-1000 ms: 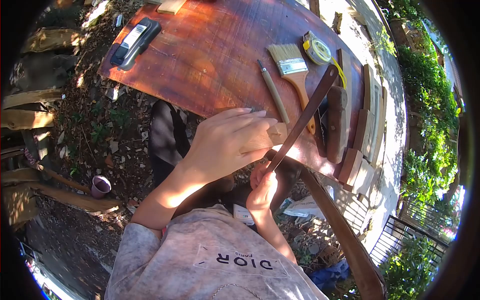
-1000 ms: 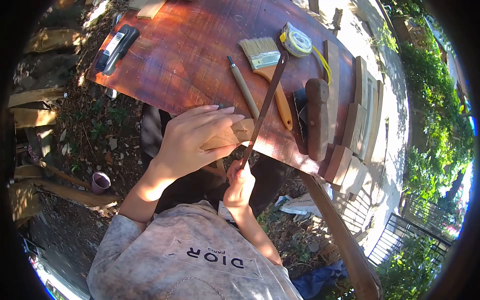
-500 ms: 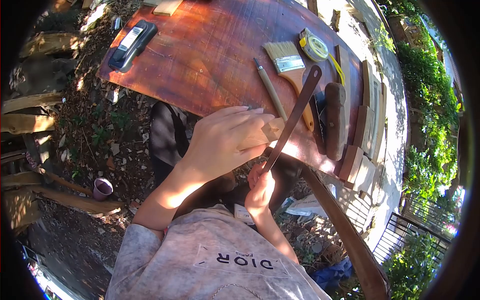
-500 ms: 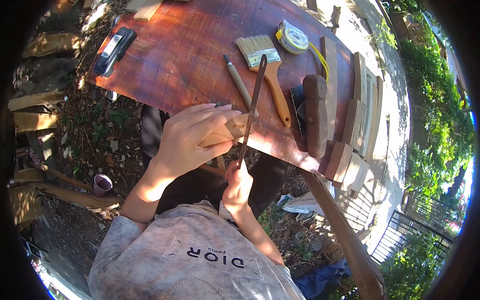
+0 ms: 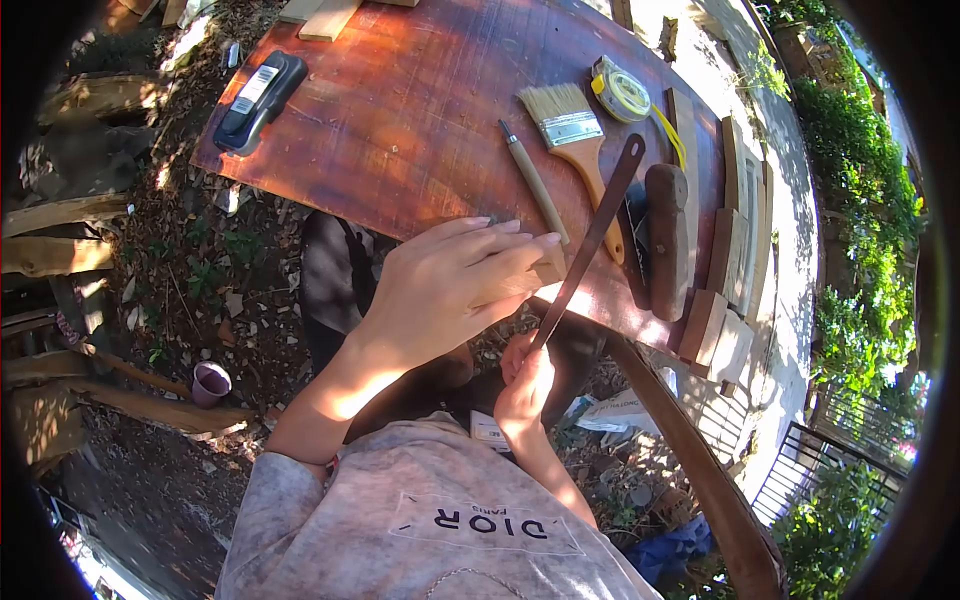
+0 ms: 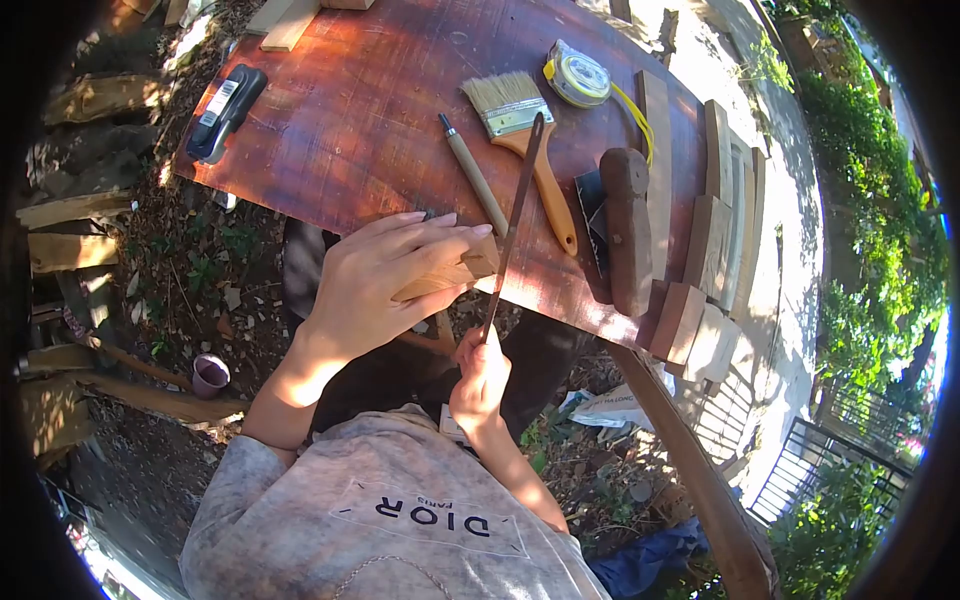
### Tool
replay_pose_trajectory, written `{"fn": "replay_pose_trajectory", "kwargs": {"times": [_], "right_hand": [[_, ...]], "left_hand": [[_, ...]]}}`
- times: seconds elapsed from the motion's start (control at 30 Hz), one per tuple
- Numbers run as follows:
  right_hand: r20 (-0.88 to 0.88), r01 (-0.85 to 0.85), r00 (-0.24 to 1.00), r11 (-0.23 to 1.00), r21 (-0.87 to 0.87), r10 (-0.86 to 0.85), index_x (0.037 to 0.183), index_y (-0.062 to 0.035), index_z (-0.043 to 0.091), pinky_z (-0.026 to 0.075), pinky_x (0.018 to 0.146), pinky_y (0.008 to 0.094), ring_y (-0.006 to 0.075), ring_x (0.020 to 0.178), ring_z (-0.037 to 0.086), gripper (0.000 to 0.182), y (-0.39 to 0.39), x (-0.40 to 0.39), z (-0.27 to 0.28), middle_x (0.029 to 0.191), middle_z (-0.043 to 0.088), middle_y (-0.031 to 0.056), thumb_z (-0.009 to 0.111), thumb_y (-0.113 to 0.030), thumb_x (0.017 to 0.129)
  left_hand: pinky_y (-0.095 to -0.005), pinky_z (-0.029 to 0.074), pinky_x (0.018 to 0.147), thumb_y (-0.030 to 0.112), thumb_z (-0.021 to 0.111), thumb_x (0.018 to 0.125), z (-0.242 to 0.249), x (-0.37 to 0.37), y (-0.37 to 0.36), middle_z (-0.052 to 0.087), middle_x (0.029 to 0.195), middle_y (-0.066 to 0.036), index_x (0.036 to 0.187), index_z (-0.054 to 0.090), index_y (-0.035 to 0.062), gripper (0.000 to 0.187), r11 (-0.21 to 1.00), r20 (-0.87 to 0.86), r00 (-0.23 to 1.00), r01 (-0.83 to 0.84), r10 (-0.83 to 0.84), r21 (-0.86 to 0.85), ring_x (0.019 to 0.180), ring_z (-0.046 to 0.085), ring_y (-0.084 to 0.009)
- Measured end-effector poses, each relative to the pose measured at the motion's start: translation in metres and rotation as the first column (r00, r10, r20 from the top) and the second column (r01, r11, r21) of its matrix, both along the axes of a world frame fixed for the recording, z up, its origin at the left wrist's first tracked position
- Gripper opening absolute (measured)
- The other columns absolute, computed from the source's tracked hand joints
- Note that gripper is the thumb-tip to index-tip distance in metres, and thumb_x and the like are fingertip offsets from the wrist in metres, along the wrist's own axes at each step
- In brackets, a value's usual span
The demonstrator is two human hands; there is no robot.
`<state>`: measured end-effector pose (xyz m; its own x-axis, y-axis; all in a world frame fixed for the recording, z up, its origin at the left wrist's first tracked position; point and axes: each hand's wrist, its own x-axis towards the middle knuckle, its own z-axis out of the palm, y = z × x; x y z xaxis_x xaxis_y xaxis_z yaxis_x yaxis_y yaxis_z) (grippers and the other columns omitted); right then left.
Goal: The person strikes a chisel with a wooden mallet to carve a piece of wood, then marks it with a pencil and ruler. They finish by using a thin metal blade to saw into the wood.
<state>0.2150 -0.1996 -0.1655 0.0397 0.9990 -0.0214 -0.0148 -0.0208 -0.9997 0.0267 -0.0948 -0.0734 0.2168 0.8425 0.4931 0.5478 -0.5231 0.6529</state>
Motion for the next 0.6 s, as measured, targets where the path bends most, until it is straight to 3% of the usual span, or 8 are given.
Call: {"fn": "replay_pose_trajectory", "kwargs": {"times": [0.27,0.37,0.6], "right_hand": [[-0.002,0.015,1.0,1.0,0.014,-0.015,0.095,0.0002,0.053,0.031,0.057,0.0257,0.0102,0.067,0.04,0.042,-0.0061,-0.0038,-0.001,0.078,0.044,0.0012,0.043,-0.036,0.114],[-0.093,0.005,0.996,1.0,0.017,-0.003,0.096,0.0008,0.053,0.031,0.057,0.0261,0.0102,0.067,0.039,0.041,-0.0042,-0.004,-0.001,0.078,0.045,0.0016,0.043,-0.035,0.114],[-0.093,0.009,0.996,1.0,0.012,-0.007,0.098,0.0013,0.053,0.031,0.057,0.0264,0.01,0.066,0.037,0.041,-0.0036,-0.0097,0.0015,0.076,0.045,0.0016,0.043,-0.035,0.115]], "left_hand": [[-0.0426,0.058,0.098,0.022,0.083,0.082,-0.0025,0.0002,0.0007,0.077,0.113,-0.006,0.127,0.074,0.0135,0.047,1.0,0.004,1.0,0.007,-0.007,0.011,0.111,0.073,-0.0277],[-0.0424,0.057,0.098,0.021,0.084,0.081,-0.0019,0.0006,0.0007,0.077,0.114,-0.007,0.128,0.074,0.0135,0.049,1.0,0.005,1.0,0.004,-0.004,-0.01,0.111,0.073,-0.0274],[-0.0437,0.056,0.1,0.019,0.084,0.081,0.0014,0.0005,0.0002,0.077,0.115,-0.007,0.129,0.074,0.0131,0.049,1.0,0.024,1.0,0.019,-0.018,-0.025,0.113,0.073,-0.0272]]}}
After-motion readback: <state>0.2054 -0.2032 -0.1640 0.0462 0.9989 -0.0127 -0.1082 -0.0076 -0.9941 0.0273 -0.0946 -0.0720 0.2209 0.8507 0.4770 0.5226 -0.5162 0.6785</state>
